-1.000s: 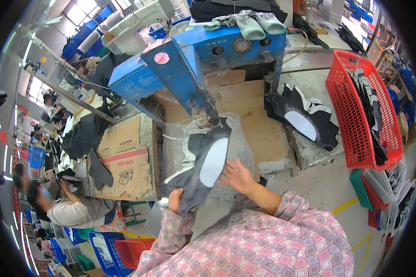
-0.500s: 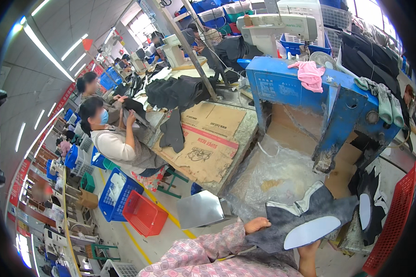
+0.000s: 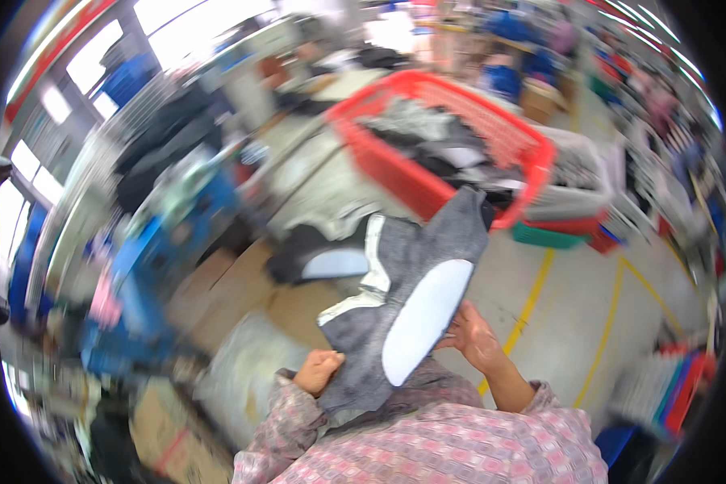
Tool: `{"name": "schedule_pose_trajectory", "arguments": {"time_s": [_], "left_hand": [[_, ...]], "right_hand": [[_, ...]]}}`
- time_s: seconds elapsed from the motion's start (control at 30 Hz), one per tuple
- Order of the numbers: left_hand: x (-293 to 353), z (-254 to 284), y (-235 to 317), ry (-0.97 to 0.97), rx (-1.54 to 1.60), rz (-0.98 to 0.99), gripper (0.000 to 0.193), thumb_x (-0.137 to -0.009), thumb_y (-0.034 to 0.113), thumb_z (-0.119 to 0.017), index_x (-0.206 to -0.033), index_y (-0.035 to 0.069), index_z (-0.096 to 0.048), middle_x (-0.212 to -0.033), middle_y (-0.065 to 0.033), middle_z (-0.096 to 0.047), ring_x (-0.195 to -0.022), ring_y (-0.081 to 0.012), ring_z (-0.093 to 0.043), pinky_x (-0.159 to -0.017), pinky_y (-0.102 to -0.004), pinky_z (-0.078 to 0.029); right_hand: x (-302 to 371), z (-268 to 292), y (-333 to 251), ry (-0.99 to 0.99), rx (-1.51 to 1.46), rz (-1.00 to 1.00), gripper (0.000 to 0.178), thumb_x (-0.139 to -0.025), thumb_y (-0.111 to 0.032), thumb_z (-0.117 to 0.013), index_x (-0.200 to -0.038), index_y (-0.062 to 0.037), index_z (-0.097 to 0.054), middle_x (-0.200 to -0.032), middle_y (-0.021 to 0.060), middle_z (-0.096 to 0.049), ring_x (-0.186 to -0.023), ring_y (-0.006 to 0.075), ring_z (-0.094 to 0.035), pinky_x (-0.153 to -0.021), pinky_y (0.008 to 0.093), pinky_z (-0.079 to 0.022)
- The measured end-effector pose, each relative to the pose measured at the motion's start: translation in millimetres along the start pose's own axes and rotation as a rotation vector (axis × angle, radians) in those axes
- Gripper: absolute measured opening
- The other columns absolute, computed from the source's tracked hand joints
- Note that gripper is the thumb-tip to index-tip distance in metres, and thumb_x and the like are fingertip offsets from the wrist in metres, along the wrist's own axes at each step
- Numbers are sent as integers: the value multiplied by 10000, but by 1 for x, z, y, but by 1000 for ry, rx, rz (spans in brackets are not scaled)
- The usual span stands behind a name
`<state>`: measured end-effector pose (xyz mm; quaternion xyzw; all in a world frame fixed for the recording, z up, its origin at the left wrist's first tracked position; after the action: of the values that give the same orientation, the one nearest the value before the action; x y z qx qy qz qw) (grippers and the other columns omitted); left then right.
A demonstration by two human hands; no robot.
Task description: The person repeatedly picks up black and white fabric pieces from a red basket, aligns them under a blue industrial sewing machine, and sews them. After each piece is sewn, it is placed back into the basket. The process is repeated for multiple pieces throughout the clip.
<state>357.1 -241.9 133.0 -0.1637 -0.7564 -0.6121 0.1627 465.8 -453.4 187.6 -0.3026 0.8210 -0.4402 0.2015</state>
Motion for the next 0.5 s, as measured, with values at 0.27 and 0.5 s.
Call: {"name": "schedule_pose_trajectory", "arguments": {"time_s": [0.27,0.5], "left_hand": [[-200,-109,179,-104,-404,-280,300,-792,180,-486,-548,6,-504,-488,32,-436,-446,-46,-374,-403,-235,-302],[-386,-101,253,180,-624,-137,294,-707,192,-485,-496,-7,-532,-422,-43,-457,-421,-153,-478,-439,-300,-360]], "right_hand": [[-73,135,-168,249,327,326,793,-777,-521,-446,-1298,-25,-111,-1252,121,-334,-1075,238,-429,-771,374,-441],[-221,277,-158,403,-95,-66,523,-835,-461,-395,-1189,-79,-355,-1209,97,-404,-1036,265,-458,-830,425,-393]]}}
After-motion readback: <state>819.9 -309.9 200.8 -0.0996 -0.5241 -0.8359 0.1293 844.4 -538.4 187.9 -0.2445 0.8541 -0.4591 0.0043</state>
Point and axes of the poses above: each hand's wrist, its own x-axis away from the middle knuckle, its own z-axis out of the back of the hand, y = z × x, the point moved 8 cm from there along -x, towards the middle knuckle
